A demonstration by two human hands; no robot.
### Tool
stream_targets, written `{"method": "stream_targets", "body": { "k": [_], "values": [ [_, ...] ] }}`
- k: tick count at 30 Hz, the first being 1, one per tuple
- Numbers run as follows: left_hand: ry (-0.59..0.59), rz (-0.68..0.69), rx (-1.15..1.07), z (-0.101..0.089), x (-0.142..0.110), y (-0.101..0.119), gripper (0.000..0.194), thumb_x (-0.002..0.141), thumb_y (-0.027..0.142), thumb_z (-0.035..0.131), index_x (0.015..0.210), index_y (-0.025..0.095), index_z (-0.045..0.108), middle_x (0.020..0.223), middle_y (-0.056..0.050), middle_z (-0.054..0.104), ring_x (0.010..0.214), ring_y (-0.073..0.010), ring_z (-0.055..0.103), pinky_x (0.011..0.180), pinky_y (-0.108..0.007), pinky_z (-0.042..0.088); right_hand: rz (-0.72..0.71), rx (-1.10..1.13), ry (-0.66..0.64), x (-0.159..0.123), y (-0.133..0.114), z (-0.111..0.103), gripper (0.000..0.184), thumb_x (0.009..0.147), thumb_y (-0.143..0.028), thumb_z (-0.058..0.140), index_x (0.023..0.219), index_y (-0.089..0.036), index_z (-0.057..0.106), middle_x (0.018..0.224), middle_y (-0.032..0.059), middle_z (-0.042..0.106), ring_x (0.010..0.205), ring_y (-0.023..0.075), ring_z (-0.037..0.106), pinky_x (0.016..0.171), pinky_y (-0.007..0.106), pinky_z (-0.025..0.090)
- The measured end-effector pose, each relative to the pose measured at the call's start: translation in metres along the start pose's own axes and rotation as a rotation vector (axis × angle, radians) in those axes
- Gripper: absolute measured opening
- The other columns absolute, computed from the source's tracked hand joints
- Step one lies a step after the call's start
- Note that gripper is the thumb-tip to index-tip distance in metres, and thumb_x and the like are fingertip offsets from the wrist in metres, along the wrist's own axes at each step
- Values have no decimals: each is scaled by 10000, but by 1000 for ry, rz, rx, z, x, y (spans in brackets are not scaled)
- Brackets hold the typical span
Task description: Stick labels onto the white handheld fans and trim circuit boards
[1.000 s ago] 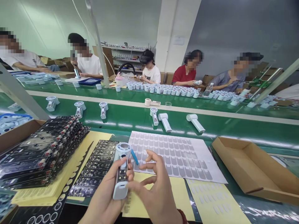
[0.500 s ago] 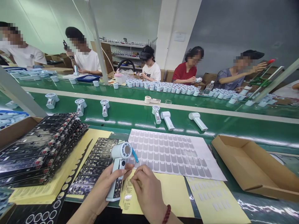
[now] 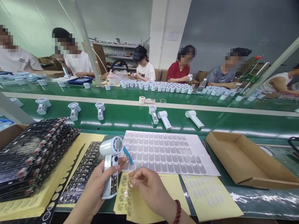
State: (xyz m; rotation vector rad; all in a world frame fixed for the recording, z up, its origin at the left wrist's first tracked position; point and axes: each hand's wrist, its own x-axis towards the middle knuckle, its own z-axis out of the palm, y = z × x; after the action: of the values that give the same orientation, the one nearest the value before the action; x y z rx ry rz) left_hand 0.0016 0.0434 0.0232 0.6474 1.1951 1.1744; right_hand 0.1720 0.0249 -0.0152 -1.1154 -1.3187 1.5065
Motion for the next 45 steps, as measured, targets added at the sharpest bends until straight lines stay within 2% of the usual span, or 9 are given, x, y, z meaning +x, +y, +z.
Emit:
{"method": "stream_targets", "body": {
  "k": [5, 10, 17, 20, 23, 27, 33, 40, 45],
  "values": [
    [41, 6, -2, -2, -5, 6, 315, 608, 303, 872, 882, 169, 793, 1012, -116, 799, 1090, -336, 706, 1011, -377, 540, -119, -96, 32, 3, 19, 9, 103, 839, -267, 653, 774, -219, 589, 1000, 77, 697, 978, 248, 666, 907, 416, 505],
    [112, -35, 14, -6, -17, 6, 258, 602, 226, 863, 830, 135, 782, 930, -122, 799, 909, -309, 756, 916, -372, 601, -125, -164, -49, -2, 13, 4, 126, 932, -314, 594, 837, -234, 570, 1061, 77, 733, 1009, 237, 687, 912, 427, 506],
    [71, -116, -42, -13, -12, 1, 293, 626, 186, 864, 894, 110, 773, 1028, -157, 785, 972, -314, 745, 917, -351, 595, -83, 23, -226, -4, 6, -8, 365, 971, -593, 541, 848, -254, 483, 1224, 142, 710, 1429, 270, 441, 1147, 540, 324],
    [38, -121, -3, -11, -9, -2, 364, 612, 249, 909, 922, 126, 764, 894, -113, 789, 840, -236, 750, 830, -276, 595, -81, 96, -189, -4, 3, -10, 336, 972, -553, 568, 868, -239, 508, 1279, 149, 671, 1359, 284, 523, 1099, 502, 397],
    [-21, -110, 31, -3, -7, -8, 428, 625, 328, 917, 983, 165, 751, 730, -36, 755, 659, -151, 687, 639, -203, 552, -127, -13, -72, -5, -10, -13, 231, 975, -431, 593, 874, -224, 578, 1245, 122, 644, 1215, 267, 602, 909, 387, 517],
    [69, -111, -61, 13, -2, -17, 498, 680, 474, 860, 1073, 191, 746, 883, -29, 779, 879, -210, 706, 691, -235, 552, -169, -159, -83, -5, -37, -15, 93, 908, -232, 643, 817, -219, 622, 1067, 46, 589, 1004, 200, 629, 692, 255, 503],
    [84, -146, -170, 41, 3, -13, 364, 877, 482, 665, 1114, 218, 746, 1054, -34, 786, 1281, -256, 577, 984, -274, 503, -124, -311, -109, -1, -54, -20, 127, 871, -147, 668, 784, -213, 604, 1049, 7, 556, 768, 124, 605, 672, 266, 495],
    [57, -114, -153, 55, 5, -10, 273, 952, 368, 562, 1130, 241, 726, 1144, -28, 770, 1210, -257, 636, 989, -323, 521, -103, -375, -59, 4, -56, -27, 159, 867, -125, 685, 764, -207, 595, 1040, -2, 552, 800, 129, 610, 706, 284, 494],
    [16, -92, -157, 60, 10, -15, 414, 836, 446, 707, 1172, 202, 707, 1104, -65, 775, 1142, -301, 667, 1004, -398, 518, -151, -455, 13, 4, -50, -28, 147, 878, -120, 661, 788, -211, 588, 1012, 11, 545, 862, 166, 619, 727, 299, 510]
  ]
}}
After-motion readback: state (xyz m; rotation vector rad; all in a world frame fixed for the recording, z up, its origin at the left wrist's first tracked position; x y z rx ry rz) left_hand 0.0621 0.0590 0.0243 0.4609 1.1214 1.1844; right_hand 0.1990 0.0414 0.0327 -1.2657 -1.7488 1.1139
